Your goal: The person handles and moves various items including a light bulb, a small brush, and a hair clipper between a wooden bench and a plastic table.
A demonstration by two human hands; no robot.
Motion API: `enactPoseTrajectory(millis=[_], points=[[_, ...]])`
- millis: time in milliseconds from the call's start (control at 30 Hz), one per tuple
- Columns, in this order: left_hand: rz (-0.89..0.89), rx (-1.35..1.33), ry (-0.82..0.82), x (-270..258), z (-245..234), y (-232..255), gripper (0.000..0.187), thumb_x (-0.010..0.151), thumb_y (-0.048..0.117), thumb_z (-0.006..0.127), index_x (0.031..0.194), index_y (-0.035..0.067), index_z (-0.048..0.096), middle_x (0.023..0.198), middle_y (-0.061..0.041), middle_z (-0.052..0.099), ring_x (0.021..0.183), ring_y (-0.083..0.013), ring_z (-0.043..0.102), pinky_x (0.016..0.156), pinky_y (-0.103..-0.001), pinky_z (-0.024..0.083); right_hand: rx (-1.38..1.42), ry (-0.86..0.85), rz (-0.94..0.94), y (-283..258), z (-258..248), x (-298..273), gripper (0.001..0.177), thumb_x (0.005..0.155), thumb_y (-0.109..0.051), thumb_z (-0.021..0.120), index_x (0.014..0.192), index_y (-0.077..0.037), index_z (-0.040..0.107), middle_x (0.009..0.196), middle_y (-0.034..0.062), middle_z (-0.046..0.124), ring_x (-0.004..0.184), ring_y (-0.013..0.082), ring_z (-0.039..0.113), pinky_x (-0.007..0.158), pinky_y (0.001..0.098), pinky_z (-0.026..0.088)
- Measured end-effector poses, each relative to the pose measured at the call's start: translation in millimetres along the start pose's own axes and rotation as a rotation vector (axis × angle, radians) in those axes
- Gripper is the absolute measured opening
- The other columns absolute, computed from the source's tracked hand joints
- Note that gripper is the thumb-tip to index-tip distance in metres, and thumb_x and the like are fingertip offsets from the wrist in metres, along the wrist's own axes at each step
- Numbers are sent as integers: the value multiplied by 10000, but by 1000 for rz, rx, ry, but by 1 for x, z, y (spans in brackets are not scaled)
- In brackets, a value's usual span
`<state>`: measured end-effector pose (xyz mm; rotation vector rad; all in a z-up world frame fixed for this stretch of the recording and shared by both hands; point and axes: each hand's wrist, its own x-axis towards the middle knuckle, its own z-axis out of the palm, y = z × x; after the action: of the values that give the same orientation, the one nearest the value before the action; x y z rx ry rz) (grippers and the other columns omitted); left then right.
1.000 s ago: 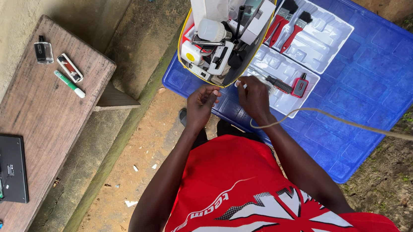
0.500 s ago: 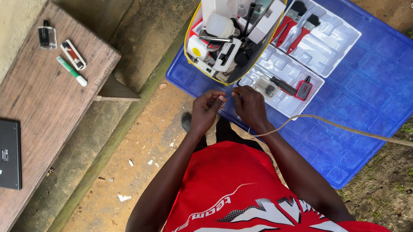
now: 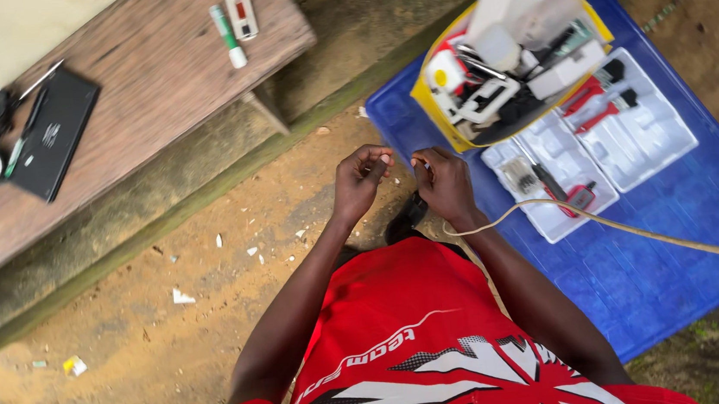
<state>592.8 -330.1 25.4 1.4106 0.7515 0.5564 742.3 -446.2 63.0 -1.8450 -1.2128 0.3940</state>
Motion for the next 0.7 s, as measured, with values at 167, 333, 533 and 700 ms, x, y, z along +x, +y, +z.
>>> enactPoseTrajectory(millis=[167, 333, 533, 700], points=[[-12, -57, 171, -44, -62, -4, 157, 1019, 118, 647, 1135, 29, 703, 936, -23, 741, 771, -86, 650, 686, -250, 506, -20, -142, -89, -49, 42, -2, 113, 919, -50, 713, 1008, 18, 728, 867, 169, 703, 624, 296, 658, 587, 403, 498], [23, -118, 318, -94, -122, -12, 165, 1014, 105, 642, 1147, 27, 700, 947, -23, 740, 780, -88, 648, 696, -248, 509, 38, -235, -209, -99, 90, -12, 131, 939, -45, 694, 1046, 27, 719, 916, 166, 719, 699, 277, 712, 607, 358, 531], [28, -135, 475, -158, -194, -17, 160, 1013, 90, 628, 1145, 29, 695, 944, -20, 744, 777, -85, 649, 692, -245, 508, 56, -350, -273, -155, 158, -23, 126, 928, -53, 711, 1028, 22, 730, 910, 159, 727, 672, 257, 699, 599, 352, 531], [45, -147, 646, -216, -247, -22, 173, 1007, 121, 633, 1143, 36, 698, 935, -16, 744, 769, -88, 657, 675, -251, 501, 63, -445, -363, -201, 214, -36, 110, 934, -51, 727, 1022, 15, 731, 883, 152, 716, 649, 253, 661, 612, 361, 515]])
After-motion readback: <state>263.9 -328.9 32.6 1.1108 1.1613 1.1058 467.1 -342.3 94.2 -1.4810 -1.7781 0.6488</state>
